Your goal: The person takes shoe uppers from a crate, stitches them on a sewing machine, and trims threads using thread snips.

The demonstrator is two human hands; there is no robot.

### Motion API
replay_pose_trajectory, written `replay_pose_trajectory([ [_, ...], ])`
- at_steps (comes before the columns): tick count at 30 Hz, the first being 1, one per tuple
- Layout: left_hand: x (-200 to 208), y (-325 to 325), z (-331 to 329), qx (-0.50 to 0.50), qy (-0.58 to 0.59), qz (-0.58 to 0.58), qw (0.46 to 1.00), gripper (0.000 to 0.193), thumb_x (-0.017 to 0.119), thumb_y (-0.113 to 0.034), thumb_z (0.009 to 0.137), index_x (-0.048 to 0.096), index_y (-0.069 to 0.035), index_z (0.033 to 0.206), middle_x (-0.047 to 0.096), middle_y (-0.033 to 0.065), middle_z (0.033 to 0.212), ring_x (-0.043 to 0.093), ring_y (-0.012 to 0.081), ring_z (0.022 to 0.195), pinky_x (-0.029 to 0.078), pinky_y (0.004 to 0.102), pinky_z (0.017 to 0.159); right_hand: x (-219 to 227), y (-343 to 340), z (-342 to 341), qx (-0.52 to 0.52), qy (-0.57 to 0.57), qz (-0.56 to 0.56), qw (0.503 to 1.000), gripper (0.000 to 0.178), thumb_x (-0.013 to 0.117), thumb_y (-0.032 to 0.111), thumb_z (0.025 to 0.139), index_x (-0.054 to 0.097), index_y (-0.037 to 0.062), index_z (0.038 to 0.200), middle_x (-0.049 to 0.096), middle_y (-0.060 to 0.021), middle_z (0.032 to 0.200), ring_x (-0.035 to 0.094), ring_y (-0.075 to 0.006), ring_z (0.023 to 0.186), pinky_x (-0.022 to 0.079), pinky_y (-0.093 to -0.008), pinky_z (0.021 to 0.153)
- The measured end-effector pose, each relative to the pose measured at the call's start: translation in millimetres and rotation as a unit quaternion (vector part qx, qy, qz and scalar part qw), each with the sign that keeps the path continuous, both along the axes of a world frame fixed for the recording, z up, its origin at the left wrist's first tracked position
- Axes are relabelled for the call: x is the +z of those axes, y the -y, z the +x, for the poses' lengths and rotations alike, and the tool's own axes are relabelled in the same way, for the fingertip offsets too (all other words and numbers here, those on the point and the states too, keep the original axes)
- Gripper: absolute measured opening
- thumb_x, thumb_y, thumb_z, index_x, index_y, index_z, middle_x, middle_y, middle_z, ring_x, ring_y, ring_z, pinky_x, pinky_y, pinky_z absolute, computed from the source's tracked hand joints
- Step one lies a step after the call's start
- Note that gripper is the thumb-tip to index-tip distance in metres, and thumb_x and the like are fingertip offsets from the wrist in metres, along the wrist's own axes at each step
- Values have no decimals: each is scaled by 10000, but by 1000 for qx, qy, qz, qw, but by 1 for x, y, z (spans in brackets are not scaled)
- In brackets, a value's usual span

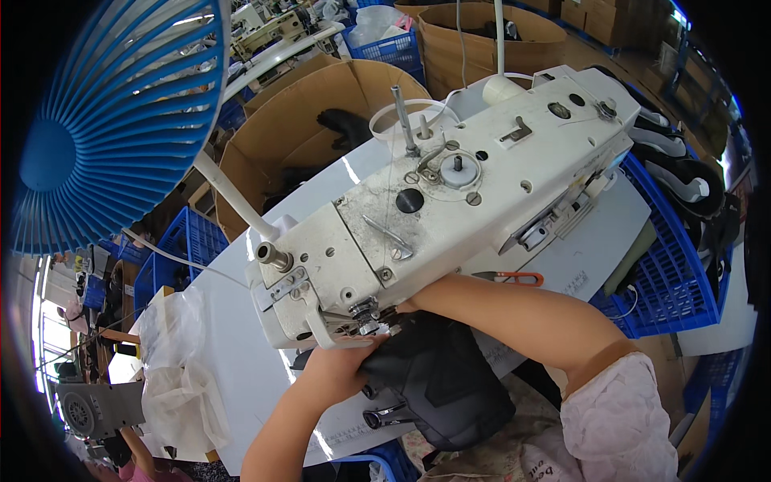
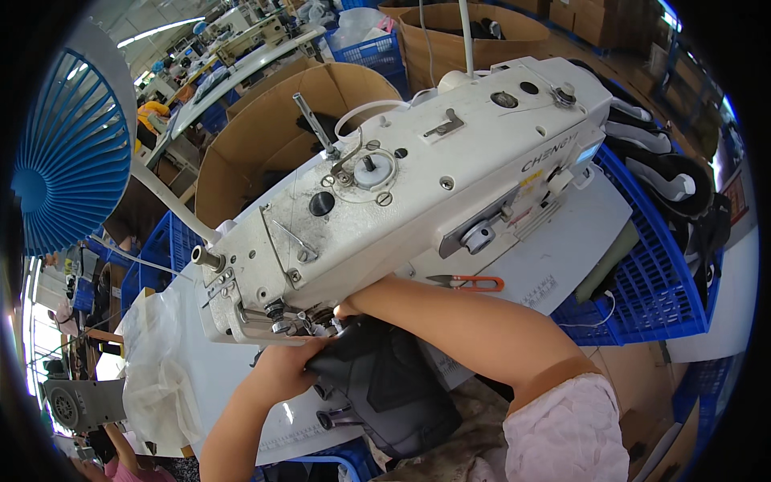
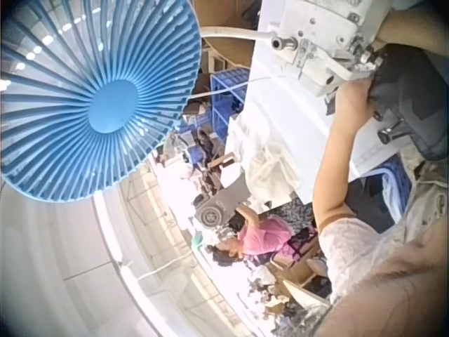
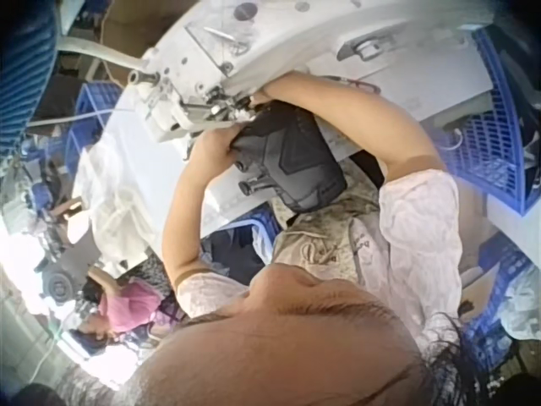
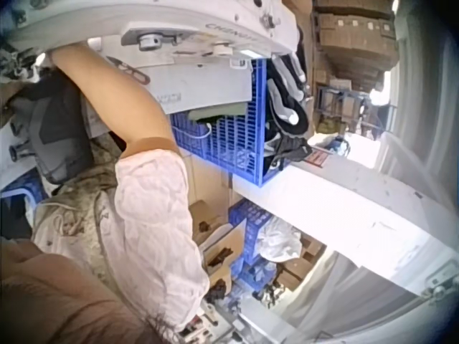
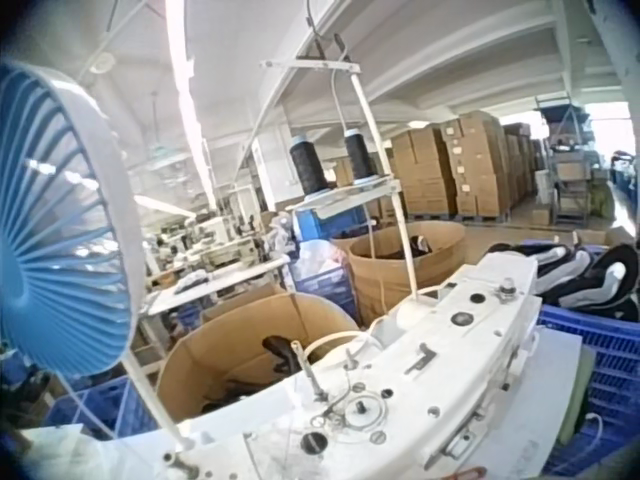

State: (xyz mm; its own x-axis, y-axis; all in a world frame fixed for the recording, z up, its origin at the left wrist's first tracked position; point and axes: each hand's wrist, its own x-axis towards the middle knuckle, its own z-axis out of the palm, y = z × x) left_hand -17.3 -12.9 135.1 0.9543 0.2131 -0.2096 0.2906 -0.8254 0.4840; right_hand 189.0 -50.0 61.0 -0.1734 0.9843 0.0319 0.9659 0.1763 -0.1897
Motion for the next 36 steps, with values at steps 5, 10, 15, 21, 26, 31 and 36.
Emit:
replay_pose_trajectory([
  [5, 7, -2, -1, -5, -16, -1, 1000, 562, 640, 29, 635, 631, -60, 1190, 671, 132, 1018, 631, 307, 1005, 503, 389, 873, -35, -12, 0, 22, -12, 43, 999, 684, 583, 517, 838, 408, 246, 1442, 347, -53, 1522, 311, -256, 1396, 254, -429, 1142],
  [10, 6, -9, -2, -17, -24, -1, 1000, 566, 652, 22, 646, 632, -87, 1201, 675, 119, 1059, 637, 289, 1020, 516, 377, 866, -58, -19, 5, 45, -21, 70, 996, 637, 578, 493, 843, 459, 236, 1414, 404, -64, 1495, 364, -238, 1374, 292, -412, 1126],
  [15, 2, -13, -4, -19, -10, 3, 1000, 591, 660, 36, 642, 640, -133, 1208, 679, 107, 1085, 640, 276, 1035, 530, 370, 843, -64, -9, -9, 48, -31, 42, 998, 630, 579, 491, 843, 467, 233, 1407, 412, -66, 1486, 372, -239, 1367, 298, -411, 1120],
  [21, -1, -13, -8, -15, 29, -2, 999, 596, 638, 45, 622, 636, -118, 1195, 673, 127, 1025, 640, 322, 971, 503, 403, 827, -64, 9, -16, 39, -43, 5, 998, 621, 579, 490, 843, 476, 230, 1397, 423, -67, 1475, 382, -239, 1357, 306, -411, 1112],
  [26, 3, -11, -5, -4, 0, 8, 1000, 572, 635, 34, 641, 642, -125, 1190, 673, 127, 1024, 647, 322, 948, 508, 398, 808, -66, 22, -19, 33, -49, -27, 998, 614, 580, 488, 843, 483, 227, 1390, 431, -68, 1466, 391, -240, 1349, 313, -411, 1106],
  [31, -2, -13, -6, -16, 46, 38, 998, 594, 649, 43, 607, 651, -113, 1181, 662, 114, 979, 630, 318, 941, 496, 393, 810, -67, 30, -24, 24, -59, -51, 997, 606, 580, 487, 843, 490, 224, 1382, 440, -69, 1456, 399, -241, 1342, 320, -410, 1099],
  [36, -3, -15, -8, -26, 54, 51, 997, 600, 652, 45, 598, 650, -102, 1180, 640, 97, 928, 619, 310, 896, 485, 399, 764, -64, 35, -27, 16, -68, -69, 995, 599, 581, 485, 843, 498, 222, 1374, 449, -71, 1447, 408, -241, 1334, 326, -410, 1093],
])
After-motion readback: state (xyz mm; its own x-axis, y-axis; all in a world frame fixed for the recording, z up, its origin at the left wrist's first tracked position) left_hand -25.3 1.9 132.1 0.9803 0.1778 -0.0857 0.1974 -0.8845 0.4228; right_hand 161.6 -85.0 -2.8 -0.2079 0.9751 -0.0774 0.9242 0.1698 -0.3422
